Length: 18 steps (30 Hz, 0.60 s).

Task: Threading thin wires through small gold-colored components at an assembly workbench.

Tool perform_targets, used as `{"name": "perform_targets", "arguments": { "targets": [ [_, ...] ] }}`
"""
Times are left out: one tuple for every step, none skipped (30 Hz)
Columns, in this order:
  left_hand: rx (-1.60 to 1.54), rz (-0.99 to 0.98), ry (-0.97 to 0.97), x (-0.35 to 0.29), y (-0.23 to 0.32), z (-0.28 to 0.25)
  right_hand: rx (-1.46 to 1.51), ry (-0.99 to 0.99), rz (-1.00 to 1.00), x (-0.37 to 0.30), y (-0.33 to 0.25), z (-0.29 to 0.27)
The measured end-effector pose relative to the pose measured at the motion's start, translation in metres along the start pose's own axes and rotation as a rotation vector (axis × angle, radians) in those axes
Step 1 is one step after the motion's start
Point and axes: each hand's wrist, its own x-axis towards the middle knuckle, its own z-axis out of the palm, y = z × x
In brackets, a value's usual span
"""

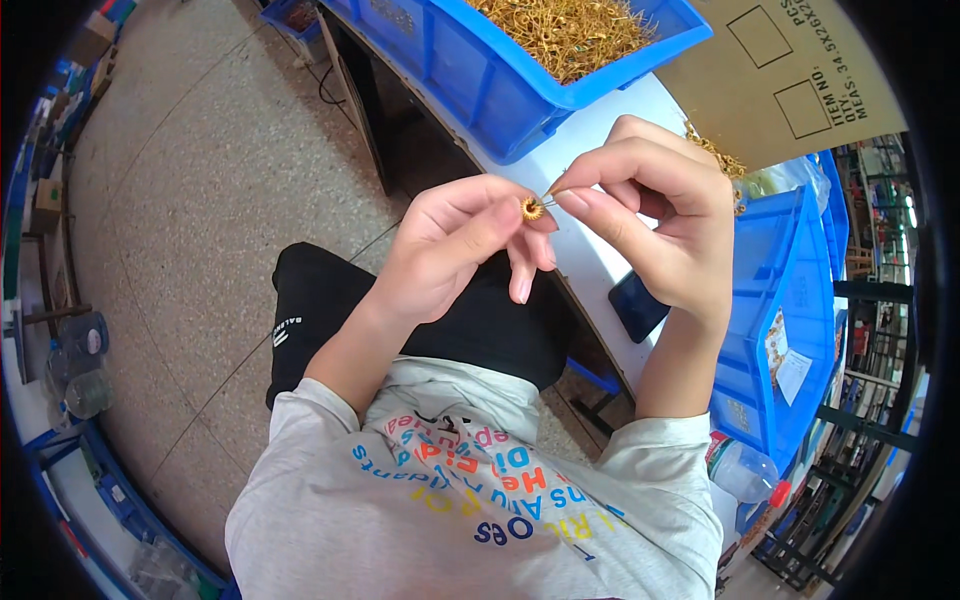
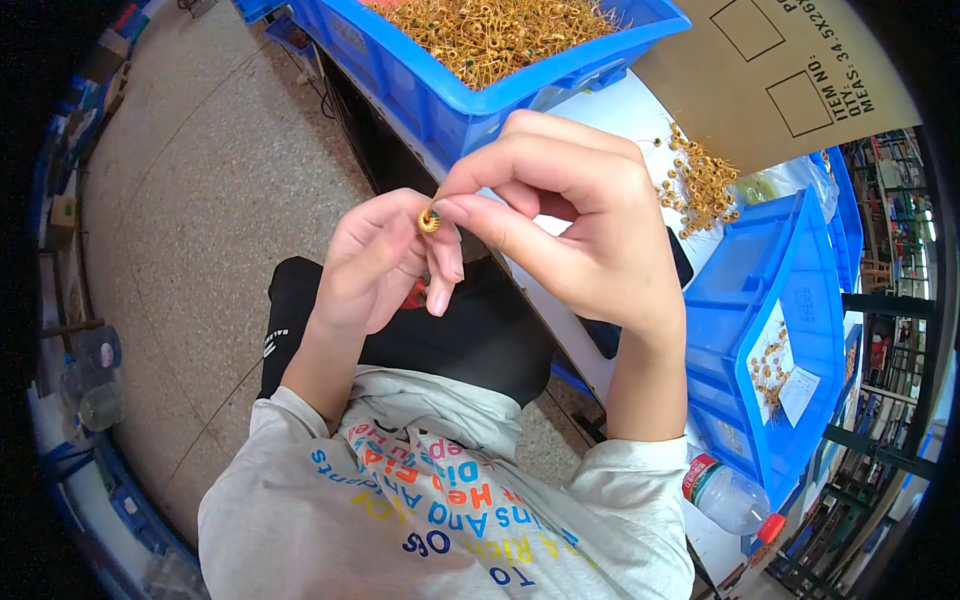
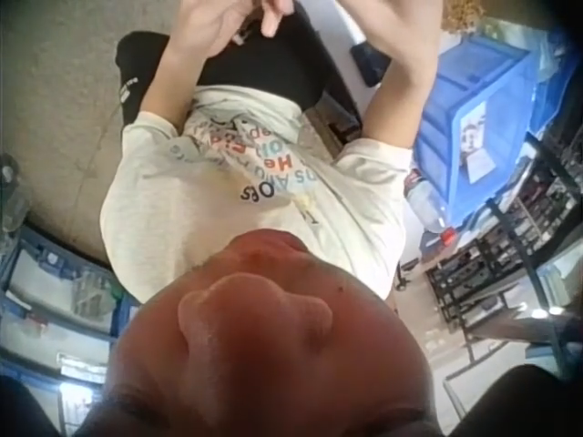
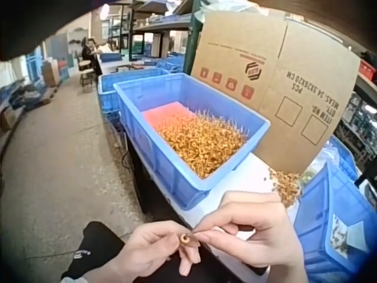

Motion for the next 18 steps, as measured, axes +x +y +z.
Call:
{"name": "perform_targets", "arguments": {
  "targets": [
    [0.036, 0.003, 0.016, -0.001, 0.001, 0.000, 0.004, -0.003, -0.013, 0.000, 0.001, 0.000],
    [0.073, 0.006, 0.033, -0.002, 0.001, 0.000, 0.008, -0.007, -0.027, 0.001, 0.001, 0.001],
    [0.110, 0.009, 0.049, -0.003, 0.001, 0.000, 0.013, -0.010, -0.041, 0.001, 0.002, 0.001],
    [0.109, 0.010, 0.050, -0.003, 0.001, 0.001, 0.013, -0.012, -0.041, 0.002, 0.001, 0.002],
    [0.149, 0.077, 0.063, -0.003, -0.001, 0.001, 0.053, 0.021, 0.036, 0.002, -0.001, 0.002],
    [0.190, 0.145, 0.076, -0.004, -0.003, 0.001, 0.093, 0.053, 0.113, 0.002, -0.003, 0.003],
    [0.231, 0.212, 0.089, -0.004, -0.004, 0.002, 0.133, 0.086, 0.190, 0.002, -0.004, 0.003],
    [0.271, 0.281, 0.102, -0.004, -0.005, 0.002, 0.172, 0.118, 0.266, 0.003, -0.005, 0.003],
    [0.269, 0.282, 0.103, -0.005, -0.005, 0.002, 0.171, 0.115, 0.266, 0.002, -0.004, 0.002],
    [0.292, 0.281, 0.112, -0.005, -0.005, 0.003, 0.224, 0.061, 0.255, 0.001, 0.000, 0.000],
    [0.314, 0.280, 0.121, -0.005, -0.004, 0.004, 0.276, 0.006, 0.244, -0.002, 0.005, -0.003],
    [0.335, 0.279, 0.131, -0.006, -0.003, 0.005, 0.328, -0.049, 0.233, -0.003, 0.008, -0.006],
    [0.356, 0.278, 0.140, -0.006, -0.003, 0.006, 0.380, -0.105, 0.222, -0.004, 0.010, -0.007],
    [0.353, 0.280, 0.142, -0.006, -0.002, 0.006, 0.378, -0.108, 0.223, -0.004, 0.009, -0.008],
    [0.389, 0.296, 0.145, -0.006, -0.002, 0.007, 0.369, -0.120, 0.259, -0.004, 0.009, -0.008],
    [0.425, 0.313, 0.149, -0.005, -0.001, 0.007, 0.360, -0.132, 0.294, -0.005, 0.008, -0.008],
    [0.461, 0.329, 0.152, -0.005, -0.001, 0.007, 0.351, -0.143, 0.330, -0.005, 0.007, -0.008],
    [0.497, 0.345, 0.156, -0.006, 0.000, 0.008, 0.342, -0.155, 0.365, -0.005, 0.007, -0.008]
  ]
}}
